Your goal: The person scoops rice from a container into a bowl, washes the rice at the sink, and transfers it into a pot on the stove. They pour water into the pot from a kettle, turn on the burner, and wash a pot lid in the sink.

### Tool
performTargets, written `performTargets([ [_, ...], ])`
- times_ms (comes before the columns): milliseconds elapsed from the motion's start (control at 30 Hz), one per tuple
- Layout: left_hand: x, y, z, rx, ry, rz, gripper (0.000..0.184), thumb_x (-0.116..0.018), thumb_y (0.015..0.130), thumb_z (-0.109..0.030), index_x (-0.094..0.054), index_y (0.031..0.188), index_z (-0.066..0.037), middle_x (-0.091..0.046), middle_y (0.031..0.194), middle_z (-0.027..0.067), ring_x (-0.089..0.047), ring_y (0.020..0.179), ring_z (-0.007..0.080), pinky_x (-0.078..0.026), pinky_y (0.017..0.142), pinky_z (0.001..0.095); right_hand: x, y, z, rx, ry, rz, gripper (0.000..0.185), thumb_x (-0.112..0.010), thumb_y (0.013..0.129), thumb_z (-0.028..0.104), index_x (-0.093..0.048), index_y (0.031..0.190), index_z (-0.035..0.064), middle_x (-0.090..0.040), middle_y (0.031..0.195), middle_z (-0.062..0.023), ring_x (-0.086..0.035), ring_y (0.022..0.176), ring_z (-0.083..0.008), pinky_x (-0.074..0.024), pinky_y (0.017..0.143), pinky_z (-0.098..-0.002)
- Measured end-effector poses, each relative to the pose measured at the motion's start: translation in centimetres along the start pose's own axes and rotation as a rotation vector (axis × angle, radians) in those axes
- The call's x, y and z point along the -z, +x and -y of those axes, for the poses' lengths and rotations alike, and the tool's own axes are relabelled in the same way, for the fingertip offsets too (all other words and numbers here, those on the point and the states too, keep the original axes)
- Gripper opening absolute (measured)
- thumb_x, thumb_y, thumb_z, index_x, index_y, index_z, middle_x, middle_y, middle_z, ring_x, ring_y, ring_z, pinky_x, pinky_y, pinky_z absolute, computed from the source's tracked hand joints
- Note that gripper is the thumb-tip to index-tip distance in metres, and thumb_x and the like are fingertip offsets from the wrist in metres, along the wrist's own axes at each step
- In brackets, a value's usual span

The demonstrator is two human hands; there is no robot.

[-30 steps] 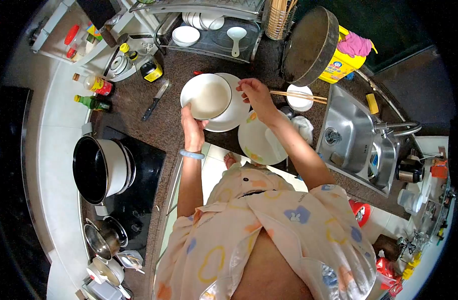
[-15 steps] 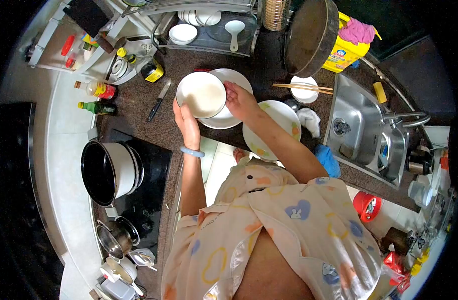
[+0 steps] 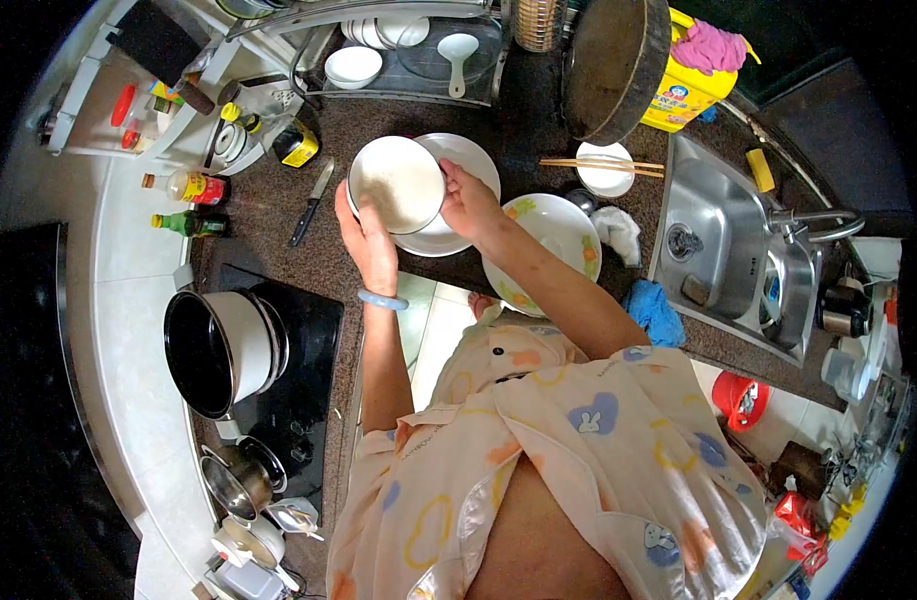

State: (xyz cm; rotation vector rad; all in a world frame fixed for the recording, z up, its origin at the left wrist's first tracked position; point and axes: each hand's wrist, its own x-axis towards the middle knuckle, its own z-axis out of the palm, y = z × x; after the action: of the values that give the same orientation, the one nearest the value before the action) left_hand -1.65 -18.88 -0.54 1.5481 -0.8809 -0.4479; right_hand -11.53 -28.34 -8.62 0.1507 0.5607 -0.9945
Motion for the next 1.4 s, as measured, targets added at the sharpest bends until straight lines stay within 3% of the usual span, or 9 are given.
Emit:
performTargets([
  [233,0.2,0.6,0.5,-0.036,0.085,-0.023,0.046,-0.045,0.096,-0.024,-0.045,0.135,0.001,-0.054,0.129,0.018,-0.052,0.117,0.0272,-0.038,0.102,0.036,6.2,5.3,-1.5,0.523,-0.87,0.35,0.039,-0.052,0.093,0.009,-0.047,0.13,-0.0035,-0.058,0.126,-0.0166,-0.057,0.116,-0.0259,-0.0401,0.105,-0.0322],
  [333,0.2,0.7,0.7,-0.038,0.08,-0.03,0.046,-0.045,0.096,-0.024,-0.046,0.134,0.001,-0.054,0.129,0.0185,-0.052,0.118,0.0283,-0.038,0.102,0.0361,2.2,1.6,-0.4,-0.099,0.093,0.018,0.041,-0.051,0.094,0.01,-0.046,0.133,-0.0005,-0.056,0.13,-0.0147,-0.054,0.12,-0.0255,-0.0396,0.105,-0.0322],
  [433,0.2,0.7,0.7,-0.034,0.08,-0.04,0.047,-0.045,0.096,-0.025,-0.046,0.134,0.001,-0.054,0.129,0.0189,-0.053,0.118,0.0287,-0.038,0.102,0.0364,6.0,4.2,-1.4,0.453,-0.919,0.332,0.035,-0.046,0.097,0.012,-0.048,0.13,0.0016,-0.056,0.128,-0.0107,-0.053,0.119,-0.0239,-0.0397,0.106,-0.0309],
  [600,0.0,0.6,0.4,-0.02,0.058,-0.062,0.047,-0.046,0.096,-0.027,-0.046,0.135,0.0,-0.055,0.129,0.0198,-0.053,0.118,0.0295,-0.038,0.102,0.0367,-1.5,-1.6,0.4,-0.1,-0.099,0.061,0.033,-0.038,0.1,0.011,-0.048,0.13,0.0034,-0.055,0.128,-0.0087,-0.052,0.119,-0.0221,-0.04,0.106,-0.0295],
  [833,0.0,0.7,-0.3,-0.035,0.137,-0.09,0.046,-0.048,0.096,-0.027,-0.047,0.134,-0.001,-0.056,0.129,0.0196,-0.055,0.117,0.0299,-0.04,0.101,0.0366,-0.2,-0.1,-0.1,-0.101,-0.13,0.094,0.033,-0.039,0.099,0.011,-0.048,0.129,0.0014,-0.055,0.129,-0.0114,-0.051,0.121,-0.0236,-0.0407,0.106,-0.0331],
  [933,-0.1,0.7,-0.9,-0.038,0.153,-0.09,0.046,-0.048,0.095,-0.027,-0.048,0.133,-0.001,-0.056,0.128,0.02,-0.055,0.117,0.0308,-0.04,0.101,0.0371,2.9,2.3,-0.7,0.298,-0.799,0.426,0.033,-0.038,0.1,0.01,-0.046,0.13,-0.0022,-0.053,0.13,-0.0142,-0.051,0.121,-0.0259,-0.042,0.105,-0.036],
  [1133,0.1,0.9,-0.2,-0.066,0.171,-0.1,0.046,-0.049,0.094,-0.026,-0.049,0.132,0.0,-0.055,0.129,0.0214,-0.054,0.118,0.0327,-0.039,0.102,0.0381,-0.6,-1.1,-0.3,-0.056,-0.14,0.093,0.032,-0.035,0.101,0.01,-0.047,0.128,-0.0034,-0.053,0.129,-0.0168,-0.052,0.121,-0.0256,-0.0404,0.108,-0.0391],
  [1233,0.1,0.8,-0.2,-0.075,0.181,-0.103,0.046,-0.049,0.094,-0.025,-0.049,0.132,0.0,-0.055,0.129,0.0215,-0.053,0.119,0.0331,-0.039,0.102,0.0384,2.6,0.8,-0.9,0.384,-1.055,0.38,0.033,-0.033,0.101,0.009,-0.047,0.127,-0.0045,-0.052,0.13,-0.0178,-0.052,0.121,-0.0264,-0.0399,0.109,-0.0396],
  [1400,0.3,0.9,-0.2,-0.073,0.193,-0.073,0.044,-0.044,0.096,-0.024,-0.047,0.133,0.001,-0.053,0.131,0.0175,-0.051,0.12,0.028,-0.037,0.103,0.0357,2.0,0.2,-0.8,0.354,-1.077,0.338,0.033,-0.032,0.1,0.009,-0.047,0.126,-0.0058,-0.053,0.13,-0.0186,-0.052,0.121,-0.0276,-0.0398,0.109,-0.0401],
])
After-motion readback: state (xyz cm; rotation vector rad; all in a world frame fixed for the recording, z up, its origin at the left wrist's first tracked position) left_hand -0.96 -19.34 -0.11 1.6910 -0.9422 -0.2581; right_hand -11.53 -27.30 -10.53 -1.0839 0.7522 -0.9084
